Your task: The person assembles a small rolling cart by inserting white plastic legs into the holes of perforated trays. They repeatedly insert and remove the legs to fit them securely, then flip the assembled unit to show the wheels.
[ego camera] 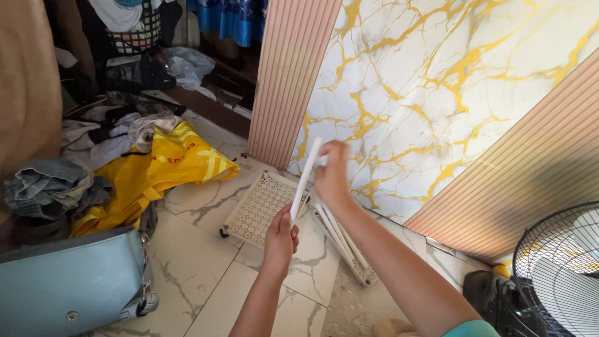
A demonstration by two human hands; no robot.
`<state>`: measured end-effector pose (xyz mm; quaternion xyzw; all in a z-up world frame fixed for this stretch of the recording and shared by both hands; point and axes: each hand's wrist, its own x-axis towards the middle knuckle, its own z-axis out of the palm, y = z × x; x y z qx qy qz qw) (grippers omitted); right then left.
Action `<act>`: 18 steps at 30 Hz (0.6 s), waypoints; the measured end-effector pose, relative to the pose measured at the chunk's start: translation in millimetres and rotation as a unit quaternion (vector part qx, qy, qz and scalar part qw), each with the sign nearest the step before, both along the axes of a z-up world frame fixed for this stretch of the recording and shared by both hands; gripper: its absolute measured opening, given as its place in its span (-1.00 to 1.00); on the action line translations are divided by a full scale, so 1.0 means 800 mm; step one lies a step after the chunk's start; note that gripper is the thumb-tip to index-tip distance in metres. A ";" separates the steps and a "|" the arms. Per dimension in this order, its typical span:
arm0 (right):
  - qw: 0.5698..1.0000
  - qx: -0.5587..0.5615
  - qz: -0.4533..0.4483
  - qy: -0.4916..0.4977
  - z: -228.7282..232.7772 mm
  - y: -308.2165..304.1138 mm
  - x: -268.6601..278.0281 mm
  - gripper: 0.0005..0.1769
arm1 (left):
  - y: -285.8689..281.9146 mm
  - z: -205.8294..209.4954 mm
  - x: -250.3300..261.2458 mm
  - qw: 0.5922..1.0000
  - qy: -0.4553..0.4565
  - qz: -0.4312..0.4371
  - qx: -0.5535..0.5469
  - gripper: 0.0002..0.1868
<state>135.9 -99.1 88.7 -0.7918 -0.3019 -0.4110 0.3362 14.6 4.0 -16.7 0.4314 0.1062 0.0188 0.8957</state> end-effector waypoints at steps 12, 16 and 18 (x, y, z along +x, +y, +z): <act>0.950 -0.241 0.166 0.104 -0.041 0.011 -0.087 -0.60 | 0.025 0.011 -0.003 0.990 0.063 0.023 -0.126 -0.71; 0.945 -0.280 0.166 0.027 -0.062 0.010 -0.108 -0.56 | 0.025 0.006 -0.004 0.987 0.083 0.022 -0.133 -0.69; 0.943 -0.290 0.156 0.043 -0.064 0.005 -0.110 -0.53 | 0.020 0.007 -0.004 0.991 0.077 0.023 -0.108 -0.71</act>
